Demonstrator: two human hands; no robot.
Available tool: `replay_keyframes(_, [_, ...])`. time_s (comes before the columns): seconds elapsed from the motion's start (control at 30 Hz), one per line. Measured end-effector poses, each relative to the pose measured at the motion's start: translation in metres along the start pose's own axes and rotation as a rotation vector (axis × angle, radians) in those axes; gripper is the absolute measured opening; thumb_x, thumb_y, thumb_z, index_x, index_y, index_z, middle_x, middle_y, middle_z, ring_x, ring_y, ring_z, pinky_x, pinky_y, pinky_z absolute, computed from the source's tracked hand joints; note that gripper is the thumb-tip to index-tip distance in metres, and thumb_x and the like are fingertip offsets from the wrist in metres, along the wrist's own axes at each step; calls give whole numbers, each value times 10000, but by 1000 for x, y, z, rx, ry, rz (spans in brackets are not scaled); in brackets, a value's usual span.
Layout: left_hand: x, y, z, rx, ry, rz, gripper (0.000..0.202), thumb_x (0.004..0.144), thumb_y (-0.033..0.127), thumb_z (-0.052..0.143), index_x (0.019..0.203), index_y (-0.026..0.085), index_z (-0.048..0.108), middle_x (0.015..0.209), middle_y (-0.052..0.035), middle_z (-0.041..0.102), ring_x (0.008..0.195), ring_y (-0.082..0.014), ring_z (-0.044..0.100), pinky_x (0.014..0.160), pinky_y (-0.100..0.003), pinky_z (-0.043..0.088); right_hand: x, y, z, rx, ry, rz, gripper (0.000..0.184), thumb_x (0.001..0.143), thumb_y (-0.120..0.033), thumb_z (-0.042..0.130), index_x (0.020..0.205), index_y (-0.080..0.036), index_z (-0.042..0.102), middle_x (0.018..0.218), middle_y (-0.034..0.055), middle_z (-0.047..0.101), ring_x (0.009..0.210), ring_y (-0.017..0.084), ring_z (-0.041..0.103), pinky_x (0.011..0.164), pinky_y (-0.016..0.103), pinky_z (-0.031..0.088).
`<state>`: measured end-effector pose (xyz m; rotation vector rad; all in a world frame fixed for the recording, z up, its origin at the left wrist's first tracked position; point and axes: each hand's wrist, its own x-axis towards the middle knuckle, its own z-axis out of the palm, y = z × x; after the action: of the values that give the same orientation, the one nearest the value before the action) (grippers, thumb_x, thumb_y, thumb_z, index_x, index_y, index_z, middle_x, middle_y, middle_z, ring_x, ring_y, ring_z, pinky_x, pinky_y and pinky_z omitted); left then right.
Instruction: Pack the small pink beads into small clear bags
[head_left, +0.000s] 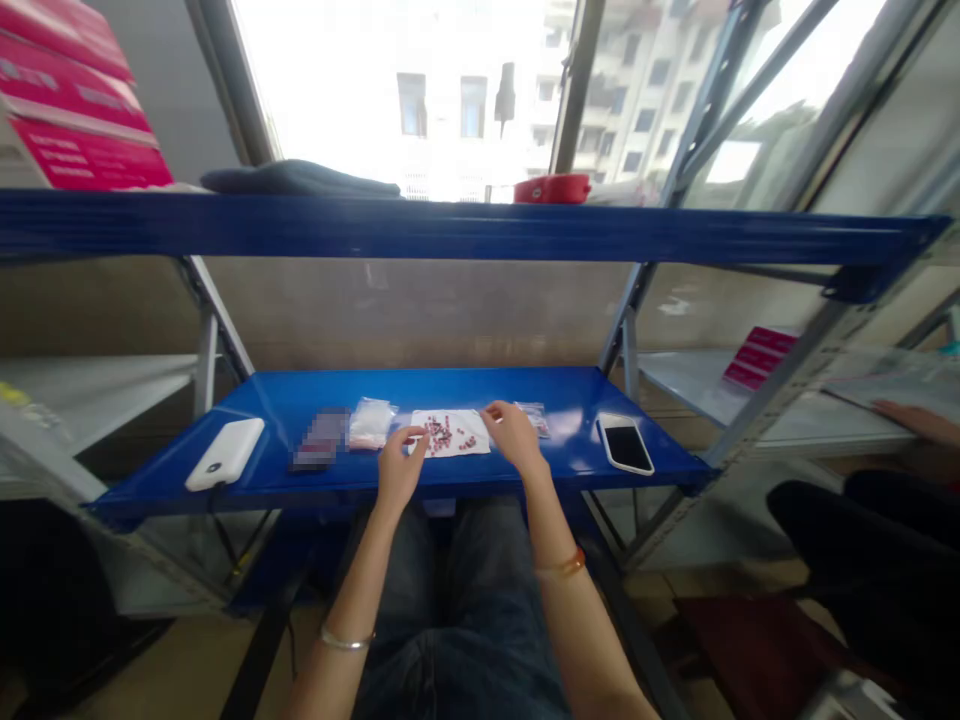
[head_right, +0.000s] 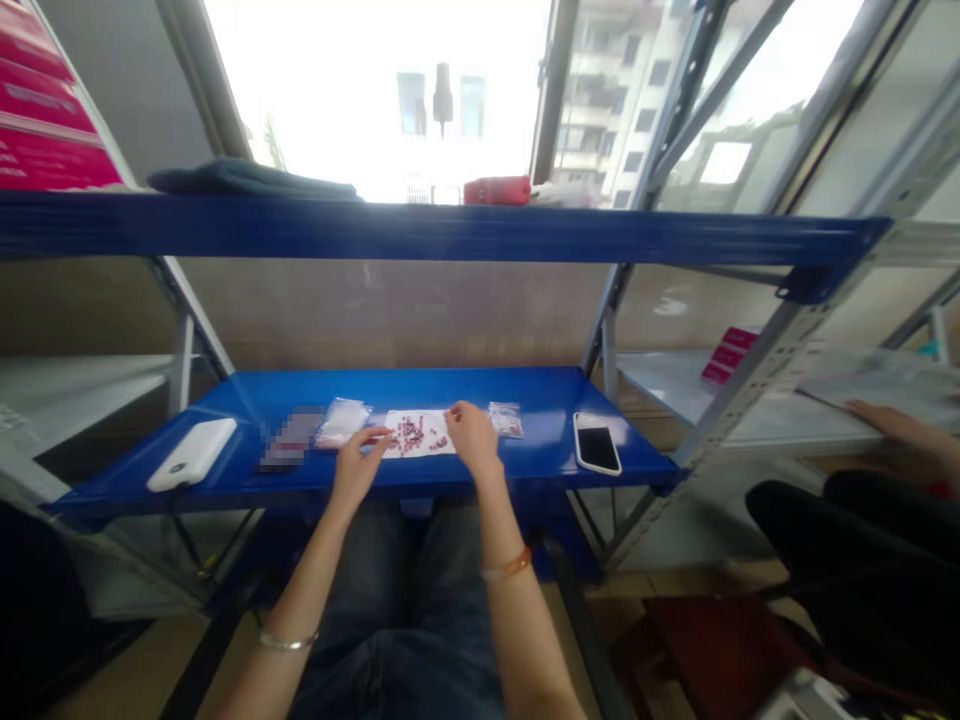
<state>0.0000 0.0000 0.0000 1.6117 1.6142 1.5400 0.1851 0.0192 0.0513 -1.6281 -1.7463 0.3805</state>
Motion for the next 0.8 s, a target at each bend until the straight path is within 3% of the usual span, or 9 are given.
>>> replay_keyframes(0.07, [6,4,2,-119,46,-119,242,729,354,572,844,160,658,881,-73,680,828,-213,620,713,-314,479,22,43,6,-190,161,226,274,838,-255,499,1056,-141,619,1059,147,638,964,254,581,770,343,407])
replay_keyframes(0.13, [10,7,5,-240,89,-191,258,712,354,579,848,149,657,840,-71,682,793,-202,630,686,-292,486,30,75,13,-268,162,373,289,823,-255,512,1070,-140,609,1121,167,609,1036,277,552,827,383,392])
replay_keyframes(0.2, [12,7,8,-317,121,-224,269,697,352,587,853,144,658,837,-69,684,770,-189,631,685,-283,491,28,95,22,-271,134,404,244,814,-264,511,988,-155,643,1108,144,621,1057,273,540,866,396,375])
replay_keyframes(0.3, [7,1,12,-308,118,-223,266,687,358,598,834,146,665,840,-68,690,782,-189,629,721,-294,489,17,108,33,-187,228,388,258,827,-237,457,962,-175,668,1137,104,626,1122,249,510,927,374,347])
replay_keyframes(0.5, [-12,-17,21,-230,66,-251,227,701,339,597,814,158,676,872,-75,707,829,-218,644,792,-347,484,-4,105,40,138,595,386,361,816,-255,377,1024,-132,645,1167,143,614,1137,238,521,947,340,370])
replay_keyframes(0.57, [-16,-14,25,-216,21,-228,232,716,338,596,843,163,680,918,-84,706,857,-224,644,784,-343,488,-10,98,40,312,768,405,376,817,-289,337,1010,-121,612,1087,155,641,1055,231,574,888,329,420])
replay_keyframes(0.63, [-19,-6,28,-215,-35,-181,271,743,353,587,925,174,678,1003,-92,692,910,-228,636,773,-332,491,-15,88,40,555,849,436,362,808,-329,308,958,-143,580,964,129,664,906,217,632,757,311,475])
replay_keyframes(0.7, [-23,3,31,-226,-102,-133,337,772,380,573,1041,192,651,1108,-94,660,985,-231,615,783,-327,487,-18,76,40,832,787,493,308,770,-364,345,869,-166,558,793,75,658,706,191,648,583,274,473])
replay_keyframes(0.8, [-29,15,35,-290,-193,-96,413,787,410,573,1145,207,603,1211,-97,609,1079,-234,580,824,-327,481,-21,56,43,1100,554,527,227,670,-383,490,745,-178,553,572,-7,573,467,138,557,402,218,359])
